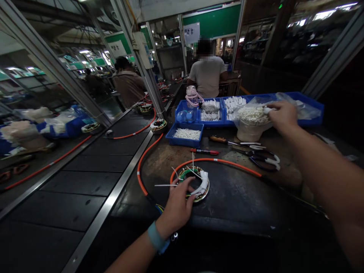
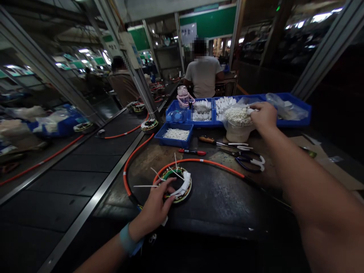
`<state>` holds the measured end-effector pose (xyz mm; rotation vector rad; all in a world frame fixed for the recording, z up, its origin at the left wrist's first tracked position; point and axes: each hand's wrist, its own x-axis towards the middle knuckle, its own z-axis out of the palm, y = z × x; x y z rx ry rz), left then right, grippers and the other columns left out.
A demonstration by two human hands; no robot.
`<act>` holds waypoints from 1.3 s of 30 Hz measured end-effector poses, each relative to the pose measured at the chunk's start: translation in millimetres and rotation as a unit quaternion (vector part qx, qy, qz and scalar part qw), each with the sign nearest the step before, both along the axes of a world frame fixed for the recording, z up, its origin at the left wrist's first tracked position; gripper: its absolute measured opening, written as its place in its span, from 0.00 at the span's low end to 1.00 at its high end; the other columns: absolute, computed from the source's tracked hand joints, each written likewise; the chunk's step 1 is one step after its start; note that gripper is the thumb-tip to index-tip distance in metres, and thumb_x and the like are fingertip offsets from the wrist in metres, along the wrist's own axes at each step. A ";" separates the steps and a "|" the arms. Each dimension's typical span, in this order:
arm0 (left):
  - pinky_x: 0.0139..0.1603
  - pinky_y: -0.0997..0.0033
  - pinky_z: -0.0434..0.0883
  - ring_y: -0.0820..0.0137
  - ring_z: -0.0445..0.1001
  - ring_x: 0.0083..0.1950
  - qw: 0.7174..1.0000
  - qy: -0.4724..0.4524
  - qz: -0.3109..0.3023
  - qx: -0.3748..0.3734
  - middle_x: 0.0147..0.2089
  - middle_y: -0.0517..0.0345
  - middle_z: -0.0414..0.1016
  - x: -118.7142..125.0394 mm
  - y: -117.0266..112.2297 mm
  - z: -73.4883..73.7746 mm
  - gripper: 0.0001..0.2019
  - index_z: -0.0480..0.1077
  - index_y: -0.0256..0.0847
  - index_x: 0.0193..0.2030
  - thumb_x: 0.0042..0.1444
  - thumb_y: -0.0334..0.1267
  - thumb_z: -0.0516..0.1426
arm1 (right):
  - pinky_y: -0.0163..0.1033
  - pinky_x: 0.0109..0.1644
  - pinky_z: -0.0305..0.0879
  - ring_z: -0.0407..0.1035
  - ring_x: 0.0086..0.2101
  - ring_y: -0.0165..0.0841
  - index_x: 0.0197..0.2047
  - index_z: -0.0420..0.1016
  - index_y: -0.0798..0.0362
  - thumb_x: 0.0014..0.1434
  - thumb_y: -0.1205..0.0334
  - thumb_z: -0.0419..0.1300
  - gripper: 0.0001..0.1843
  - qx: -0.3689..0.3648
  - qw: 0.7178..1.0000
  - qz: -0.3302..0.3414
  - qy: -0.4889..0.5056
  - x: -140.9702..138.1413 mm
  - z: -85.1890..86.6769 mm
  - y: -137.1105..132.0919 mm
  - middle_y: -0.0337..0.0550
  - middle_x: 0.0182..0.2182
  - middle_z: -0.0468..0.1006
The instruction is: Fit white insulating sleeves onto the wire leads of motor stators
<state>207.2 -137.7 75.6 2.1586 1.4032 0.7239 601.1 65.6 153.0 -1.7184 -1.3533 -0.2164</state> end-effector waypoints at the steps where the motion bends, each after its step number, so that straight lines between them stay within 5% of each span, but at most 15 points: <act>1: 0.61 0.49 0.51 0.65 0.69 0.46 1.000 0.000 0.001 0.001 0.38 0.57 0.72 -0.2 -0.4 -0.2 0.21 0.59 0.41 0.56 0.54 0.30 0.52 | 0.39 0.45 0.61 0.68 0.40 0.38 0.38 0.78 0.63 0.50 0.71 0.59 0.12 0.017 1.000 0.005 0.011 -1.8 2.9 -1.2 0.55 0.37 0.77; 4: 0.61 0.49 0.51 0.65 0.69 0.46 1.000 0.000 -0.007 0.007 0.39 0.56 0.72 -1.6 -0.6 -0.9 0.21 0.58 0.41 0.56 0.54 0.30 0.52 | 0.38 0.41 0.66 0.71 0.38 0.37 0.41 0.75 0.62 0.54 0.70 0.55 0.12 0.068 0.996 0.037 0.038 -19.0 10.9 -21.5 0.53 0.37 0.76; 7: 0.61 0.48 0.51 0.65 0.68 0.47 1.000 -0.010 -0.010 0.011 0.40 0.55 0.72 -2.9 -0.2 -1.7 0.23 0.56 0.40 0.58 0.54 0.31 0.52 | 0.36 0.41 0.69 0.73 0.36 0.33 0.44 0.70 0.54 0.56 0.68 0.53 0.12 0.095 0.985 0.137 0.045 -58.1 2.8 -83.3 0.45 0.37 0.76; 11: 0.61 0.48 0.51 0.65 0.68 0.45 1.000 -0.022 0.004 -0.009 0.37 0.57 0.72 -2.3 0.9 -1.1 0.23 0.56 0.40 0.56 0.53 0.29 0.52 | 0.41 0.44 0.71 0.72 0.42 0.37 0.49 0.66 0.42 0.57 0.68 0.52 0.17 0.036 0.898 0.437 -0.011 -118.3 -40.6 -204.3 0.42 0.40 0.78; 15: 0.61 0.49 0.50 0.66 0.68 0.45 1.000 -0.025 -0.005 -0.010 0.37 0.57 0.71 -2.0 2.1 -0.4 0.22 0.57 0.41 0.56 0.53 0.30 0.53 | 0.34 0.40 0.74 0.74 0.39 0.35 0.62 0.54 0.45 0.60 0.68 0.51 0.27 0.014 0.831 0.551 -0.072 -152.0 -77.4 -279.7 0.44 0.37 0.79; 27: 0.61 0.50 0.51 0.66 0.67 0.47 1.000 -0.012 -0.019 0.014 0.40 0.56 0.71 -3.9 1.2 -2.0 0.23 0.55 0.39 0.57 0.54 0.29 0.52 | 0.33 0.36 0.75 0.76 0.34 0.35 0.66 0.47 0.47 0.64 0.63 0.48 0.27 0.018 0.845 0.529 -0.077 -163.8 -81.7 -292.2 0.45 0.34 0.80; 39: 0.61 0.49 0.50 0.65 0.68 0.48 0.998 0.024 -0.031 0.046 0.42 0.54 0.70 -4.5 -0.6 -5.3 0.24 0.52 0.39 0.59 0.55 0.30 0.50 | 0.36 0.39 0.74 0.74 0.38 0.37 0.61 0.57 0.50 0.60 0.68 0.51 0.25 0.022 0.839 0.538 -0.076 -170.6 -92.6 -288.9 0.49 0.37 0.79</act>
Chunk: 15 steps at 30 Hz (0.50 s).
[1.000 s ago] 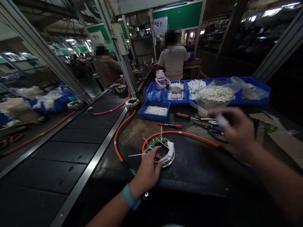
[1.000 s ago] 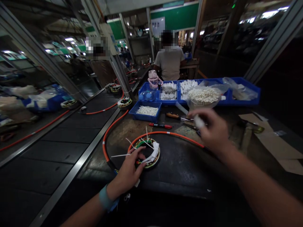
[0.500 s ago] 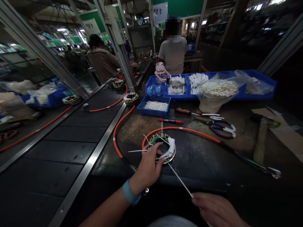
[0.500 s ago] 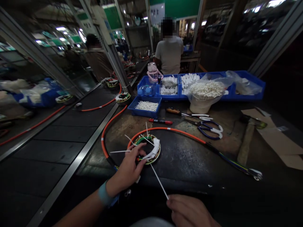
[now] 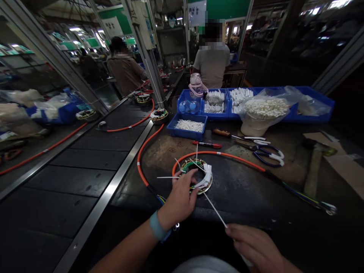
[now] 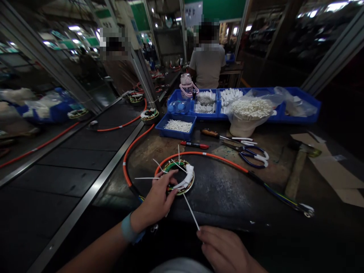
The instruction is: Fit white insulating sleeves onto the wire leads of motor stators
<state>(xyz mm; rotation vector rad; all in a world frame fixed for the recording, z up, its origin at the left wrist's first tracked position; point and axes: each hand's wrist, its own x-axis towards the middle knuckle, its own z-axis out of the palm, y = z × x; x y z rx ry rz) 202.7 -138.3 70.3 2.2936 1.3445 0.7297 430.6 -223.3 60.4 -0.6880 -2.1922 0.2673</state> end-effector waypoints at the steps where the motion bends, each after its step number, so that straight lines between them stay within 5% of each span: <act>1: 0.61 0.49 0.51 0.64 0.68 0.49 1.000 0.011 0.000 0.006 0.43 0.53 0.70 1.2 -0.4 0.8 0.25 0.52 0.39 0.60 0.55 0.30 0.50 | 0.37 0.41 0.73 0.73 0.41 0.37 0.60 0.59 0.50 0.59 0.70 0.51 0.25 -0.006 1.000 -0.002 -0.003 -3.4 -5.2 3.6 0.50 0.40 0.78; 4: 0.61 0.49 0.51 0.63 0.67 0.51 1.000 0.014 0.009 0.008 0.46 0.51 0.70 4.5 -1.5 2.7 0.30 0.48 0.39 0.63 0.53 0.29 0.51 | 0.40 0.47 0.71 0.69 0.47 0.37 0.54 0.64 0.51 0.57 0.74 0.49 0.22 -0.043 0.999 -0.013 0.014 -20.6 -19.8 22.6 0.51 0.46 0.75; 7: 0.60 0.51 0.53 0.65 0.69 0.49 0.998 -0.046 0.033 -0.011 0.43 0.54 0.73 5.2 -1.8 2.0 0.32 0.48 0.40 0.64 0.52 0.29 0.53 | 0.40 0.45 0.70 0.71 0.43 0.35 0.45 0.68 0.50 0.55 0.73 0.49 0.16 -0.167 0.981 -0.040 0.088 -40.6 -24.6 46.3 0.46 0.42 0.76; 11: 0.58 0.53 0.55 0.67 0.70 0.47 0.998 -0.046 0.010 0.049 0.42 0.56 0.75 1.9 -3.3 -4.0 0.15 0.70 0.46 0.47 0.55 0.30 0.53 | 0.39 0.44 0.70 0.71 0.37 0.33 0.38 0.67 0.50 0.55 0.66 0.57 0.06 -0.382 0.895 -0.044 0.225 -51.8 -21.7 61.2 0.41 0.35 0.74; 15: 0.58 0.52 0.56 0.66 0.68 0.48 0.991 0.000 -0.015 0.136 0.42 0.58 0.76 -1.5 -4.5 -11.1 0.16 0.72 0.48 0.46 0.54 0.28 0.52 | 0.42 0.49 0.68 0.69 0.42 0.35 0.41 0.67 0.49 0.55 0.62 0.60 0.10 -0.451 0.853 -0.007 0.262 -46.5 -23.9 55.1 0.42 0.39 0.73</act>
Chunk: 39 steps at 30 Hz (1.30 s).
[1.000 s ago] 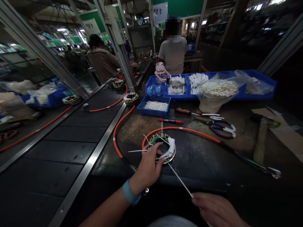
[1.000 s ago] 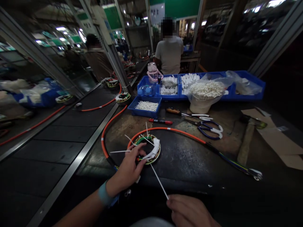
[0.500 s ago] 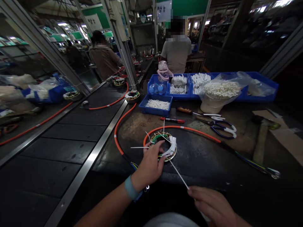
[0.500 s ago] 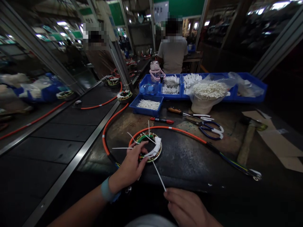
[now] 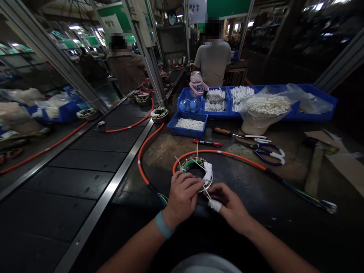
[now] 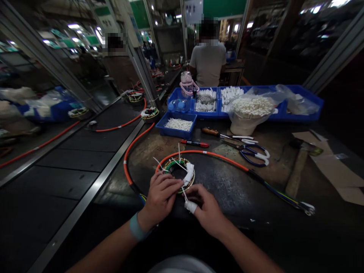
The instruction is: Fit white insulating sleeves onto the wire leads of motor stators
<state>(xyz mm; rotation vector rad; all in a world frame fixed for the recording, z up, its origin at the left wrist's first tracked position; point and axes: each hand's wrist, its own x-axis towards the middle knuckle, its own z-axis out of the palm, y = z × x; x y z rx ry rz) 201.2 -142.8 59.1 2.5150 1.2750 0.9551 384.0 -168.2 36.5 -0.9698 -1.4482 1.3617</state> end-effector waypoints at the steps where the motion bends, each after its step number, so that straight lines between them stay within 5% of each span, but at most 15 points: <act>1: 0.58 0.52 0.56 0.66 0.68 0.48 1.000 0.006 -0.003 0.013 0.42 0.58 0.76 -0.4 0.2 -1.2 0.17 0.72 0.48 0.47 0.54 0.28 0.52 | 0.43 0.50 0.67 0.69 0.43 0.35 0.42 0.67 0.49 0.55 0.62 0.59 0.10 0.002 1.000 0.005 -0.004 1.6 -1.0 -2.3 0.43 0.40 0.72; 10: 0.57 0.54 0.58 0.66 0.67 0.48 0.999 0.000 -0.015 0.038 0.43 0.60 0.76 -0.9 2.3 -3.1 0.17 0.71 0.48 0.47 0.54 0.27 0.51 | 0.39 0.44 0.68 0.69 0.38 0.33 0.38 0.66 0.50 0.53 0.62 0.60 0.08 -0.016 0.999 -0.031 -0.011 -3.6 -3.5 3.8 0.40 0.35 0.72; 18: 0.55 0.55 0.60 0.66 0.66 0.47 0.998 -0.024 -0.027 0.042 0.42 0.59 0.76 -0.4 3.3 -1.4 0.16 0.71 0.46 0.47 0.54 0.26 0.52 | 0.34 0.30 0.59 0.63 0.26 0.30 0.29 0.60 0.51 0.51 0.65 0.57 0.06 0.050 0.982 -0.088 -0.157 -14.9 3.6 23.3 0.35 0.24 0.67; 20: 0.54 0.55 0.61 0.66 0.66 0.47 0.999 -0.032 -0.028 0.035 0.42 0.59 0.76 -0.3 3.0 -0.8 0.17 0.71 0.46 0.47 0.54 0.26 0.52 | 0.37 0.32 0.57 0.63 0.29 0.32 0.32 0.64 0.52 0.54 0.66 0.55 0.01 0.176 0.936 -0.070 -0.297 -10.4 14.4 24.9 0.39 0.27 0.69; 24: 0.54 0.55 0.62 0.64 0.64 0.49 0.999 -0.019 -0.027 -0.014 0.44 0.54 0.74 -0.3 3.2 4.9 0.18 0.68 0.42 0.51 0.55 0.27 0.51 | 0.41 0.31 0.48 0.59 0.29 0.35 0.27 0.68 0.54 0.57 0.65 0.52 0.08 0.469 0.747 -0.006 -0.471 1.1 33.8 27.5 0.43 0.24 0.68; 26: 0.55 0.54 0.61 0.63 0.63 0.50 0.998 0.016 -0.010 -0.051 0.43 0.52 0.73 -0.4 4.5 9.8 0.17 0.68 0.40 0.52 0.55 0.29 0.51 | 0.41 0.29 0.44 0.55 0.25 0.33 0.23 0.66 0.54 0.57 0.66 0.51 0.12 0.558 0.701 0.028 -0.442 4.1 38.3 29.7 0.40 0.20 0.65; 29: 0.56 0.53 0.59 0.62 0.63 0.49 0.994 0.073 -0.012 -0.078 0.36 0.54 0.73 -1.2 7.9 16.1 0.10 0.72 0.40 0.42 0.56 0.32 0.52 | 0.41 0.28 0.41 0.53 0.24 0.32 0.22 0.66 0.54 0.59 0.68 0.50 0.14 0.613 0.673 0.024 -0.413 0.3 42.3 43.9 0.39 0.18 0.62; 34: 0.59 0.53 0.53 0.65 0.65 0.47 0.987 0.136 -0.041 -0.079 0.34 0.57 0.73 -3.4 12.8 21.6 0.09 0.71 0.40 0.37 0.58 0.33 0.50 | 0.41 0.30 0.46 0.55 0.27 0.33 0.21 0.66 0.54 0.59 0.65 0.50 0.15 0.527 0.730 -0.035 -0.435 -8.1 49.4 86.8 0.42 0.21 0.66; 37: 0.61 0.54 0.51 0.66 0.66 0.47 0.983 0.158 -0.040 -0.085 0.36 0.57 0.73 -2.2 12.8 22.6 0.09 0.70 0.41 0.40 0.58 0.34 0.50 | 0.37 0.33 0.53 0.59 0.29 0.32 0.30 0.68 0.55 0.61 0.64 0.49 0.11 0.407 0.843 0.068 -0.345 4.0 54.5 86.7 0.41 0.26 0.69; 39: 0.61 0.53 0.52 0.64 0.66 0.46 0.982 0.167 -0.035 -0.083 0.38 0.55 0.72 0.2 12.3 21.0 0.11 0.70 0.40 0.43 0.54 0.41 0.54 | 0.36 0.38 0.57 0.62 0.35 0.32 0.42 0.67 0.55 0.60 0.61 0.53 0.08 0.311 0.890 0.159 -0.292 13.4 57.6 75.1 0.42 0.35 0.70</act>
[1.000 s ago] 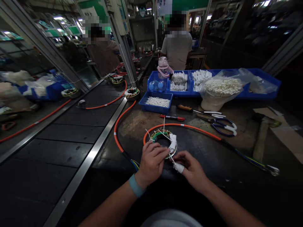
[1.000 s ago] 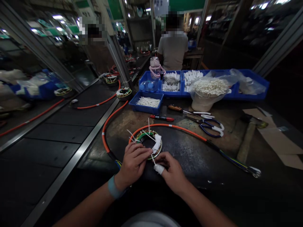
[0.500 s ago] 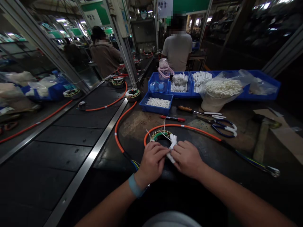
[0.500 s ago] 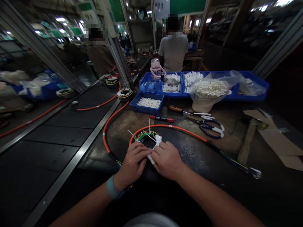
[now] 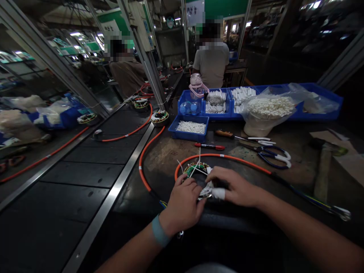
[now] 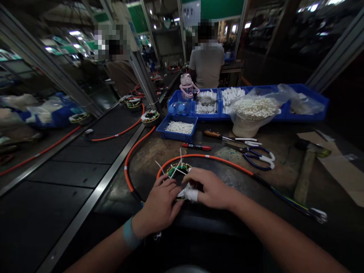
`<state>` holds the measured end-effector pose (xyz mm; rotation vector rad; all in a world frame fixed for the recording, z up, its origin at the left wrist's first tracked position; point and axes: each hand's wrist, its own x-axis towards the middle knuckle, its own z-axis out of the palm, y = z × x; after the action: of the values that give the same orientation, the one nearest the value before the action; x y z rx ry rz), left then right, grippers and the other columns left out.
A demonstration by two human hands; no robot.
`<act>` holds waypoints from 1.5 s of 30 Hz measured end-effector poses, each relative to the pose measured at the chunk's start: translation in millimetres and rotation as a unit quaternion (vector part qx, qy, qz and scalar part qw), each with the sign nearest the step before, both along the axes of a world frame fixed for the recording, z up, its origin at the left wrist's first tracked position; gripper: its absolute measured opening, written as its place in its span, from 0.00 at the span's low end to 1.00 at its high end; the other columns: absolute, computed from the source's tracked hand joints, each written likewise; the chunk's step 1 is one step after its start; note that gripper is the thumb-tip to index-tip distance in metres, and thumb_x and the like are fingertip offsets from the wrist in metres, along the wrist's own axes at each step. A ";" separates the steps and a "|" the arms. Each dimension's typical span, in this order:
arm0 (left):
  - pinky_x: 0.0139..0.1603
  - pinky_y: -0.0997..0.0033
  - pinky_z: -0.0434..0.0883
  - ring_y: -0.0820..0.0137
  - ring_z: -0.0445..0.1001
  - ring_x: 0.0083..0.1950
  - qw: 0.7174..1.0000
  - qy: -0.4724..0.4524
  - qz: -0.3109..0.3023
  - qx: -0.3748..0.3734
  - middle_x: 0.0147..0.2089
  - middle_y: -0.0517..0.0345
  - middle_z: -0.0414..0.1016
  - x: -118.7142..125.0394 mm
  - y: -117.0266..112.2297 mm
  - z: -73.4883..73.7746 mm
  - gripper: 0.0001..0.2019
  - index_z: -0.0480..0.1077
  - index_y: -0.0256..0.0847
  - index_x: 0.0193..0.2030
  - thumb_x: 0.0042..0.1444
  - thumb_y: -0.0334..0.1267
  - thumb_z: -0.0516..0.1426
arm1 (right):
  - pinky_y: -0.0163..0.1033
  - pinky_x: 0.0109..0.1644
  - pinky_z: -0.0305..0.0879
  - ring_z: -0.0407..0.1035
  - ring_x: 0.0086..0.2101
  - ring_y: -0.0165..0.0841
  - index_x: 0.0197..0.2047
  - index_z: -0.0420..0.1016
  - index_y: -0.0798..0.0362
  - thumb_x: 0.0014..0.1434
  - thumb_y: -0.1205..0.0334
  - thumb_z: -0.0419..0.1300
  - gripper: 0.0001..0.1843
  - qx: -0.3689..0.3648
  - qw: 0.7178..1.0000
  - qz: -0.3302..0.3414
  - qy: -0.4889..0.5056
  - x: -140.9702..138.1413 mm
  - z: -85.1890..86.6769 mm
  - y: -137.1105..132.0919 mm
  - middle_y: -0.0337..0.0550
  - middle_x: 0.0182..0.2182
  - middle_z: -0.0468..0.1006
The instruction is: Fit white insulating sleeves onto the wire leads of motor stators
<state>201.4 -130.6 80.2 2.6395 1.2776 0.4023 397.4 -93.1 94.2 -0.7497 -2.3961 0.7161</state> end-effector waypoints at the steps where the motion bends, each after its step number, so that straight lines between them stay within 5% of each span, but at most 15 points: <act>1: 0.60 0.52 0.52 0.63 0.66 0.46 1.000 0.002 0.006 0.008 0.38 0.54 0.72 1.5 -0.2 -1.8 0.15 0.69 0.38 0.43 0.51 0.43 0.56 | 0.37 0.40 0.58 0.63 0.37 0.33 0.46 0.66 0.55 0.58 0.59 0.56 0.13 -0.025 0.999 0.012 -0.017 2.5 0.7 -6.5 0.44 0.38 0.70; 4: 0.59 0.52 0.55 0.62 0.67 0.43 0.998 -0.002 0.031 0.053 0.35 0.54 0.72 5.5 0.0 -10.2 0.15 0.70 0.36 0.38 0.44 0.41 0.61 | 0.39 0.39 0.57 0.61 0.37 0.36 0.42 0.68 0.54 0.57 0.59 0.57 0.11 0.046 0.991 -0.028 -0.124 -2.9 -3.2 -19.2 0.45 0.36 0.69; 8: 0.51 0.56 0.61 0.65 0.67 0.36 0.995 -0.034 0.030 0.091 0.28 0.57 0.71 7.1 2.6 -20.5 0.07 0.69 0.38 0.29 0.48 0.39 0.59 | 0.41 0.36 0.53 0.59 0.34 0.36 0.31 0.69 0.54 0.61 0.65 0.51 0.08 0.179 0.961 -0.070 -0.200 -22.5 -16.2 -10.3 0.44 0.30 0.69; 18: 0.45 0.56 0.65 0.63 0.70 0.36 0.992 -0.069 -0.058 0.088 0.30 0.57 0.74 -3.1 14.1 -16.6 0.06 0.70 0.40 0.31 0.50 0.40 0.60 | 0.39 0.36 0.57 0.65 0.35 0.36 0.27 0.73 0.56 0.53 0.67 0.58 0.04 0.110 0.965 -0.106 -0.212 -42.4 -11.8 9.0 0.46 0.28 0.75; 21: 0.52 0.53 0.63 0.64 0.71 0.39 0.995 -0.052 -0.074 0.046 0.35 0.57 0.74 -10.6 10.6 -6.7 0.10 0.71 0.42 0.38 0.49 0.42 0.60 | 0.32 0.35 0.60 0.68 0.32 0.30 0.32 0.75 0.50 0.53 0.62 0.60 0.03 0.093 0.972 -0.137 -0.168 -17.1 -8.5 15.2 0.36 0.29 0.76; 24: 0.55 0.51 0.60 0.65 0.72 0.42 0.996 -0.071 -0.039 0.045 0.40 0.56 0.75 -13.1 4.2 -5.4 0.18 0.66 0.44 0.51 0.53 0.39 0.57 | 0.31 0.36 0.62 0.69 0.34 0.29 0.42 0.72 0.50 0.57 0.63 0.55 0.09 0.090 0.950 -0.278 -0.115 37.6 -1.7 43.0 0.37 0.36 0.76; 27: 0.52 0.54 0.63 0.66 0.73 0.39 0.993 -0.101 -0.001 0.067 0.38 0.57 0.75 -10.9 0.7 -13.4 0.16 0.66 0.45 0.51 0.55 0.36 0.55 | 0.38 0.37 0.63 0.68 0.37 0.36 0.45 0.68 0.56 0.60 0.66 0.45 0.14 0.102 0.865 -0.485 -0.076 104.9 8.4 83.4 0.49 0.39 0.73; 30: 0.50 0.56 0.64 0.67 0.73 0.39 0.991 -0.106 0.004 0.080 0.37 0.57 0.74 -9.8 0.9 -19.9 0.16 0.66 0.44 0.52 0.55 0.38 0.55 | 0.42 0.37 0.61 0.66 0.38 0.43 0.44 0.67 0.57 0.53 0.68 0.50 0.15 0.117 0.787 -0.601 -0.069 157.4 15.9 115.5 0.54 0.40 0.71; 34: 0.50 0.57 0.64 0.67 0.72 0.39 0.991 -0.107 -0.019 0.073 0.37 0.56 0.75 -11.8 3.4 -17.3 0.16 0.67 0.44 0.51 0.56 0.37 0.55 | 0.39 0.35 0.58 0.66 0.37 0.40 0.39 0.68 0.53 0.48 0.71 0.52 0.13 0.137 0.763 -0.628 -0.071 185.4 18.3 131.4 0.48 0.38 0.72; 45: 0.55 0.54 0.59 0.67 0.71 0.43 0.991 -0.130 -0.020 -0.025 0.40 0.56 0.74 -8.9 -0.5 -3.3 0.14 0.69 0.46 0.48 0.55 0.35 0.55 | 0.41 0.37 0.62 0.67 0.32 0.34 0.31 0.66 0.57 0.51 0.64 0.57 0.05 0.098 0.785 -0.599 0.125 202.1 25.0 133.5 0.50 0.33 0.71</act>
<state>192.5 -131.1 76.9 2.4674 1.1367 0.6728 599.5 40.4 119.2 -1.6660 -1.2612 -0.0048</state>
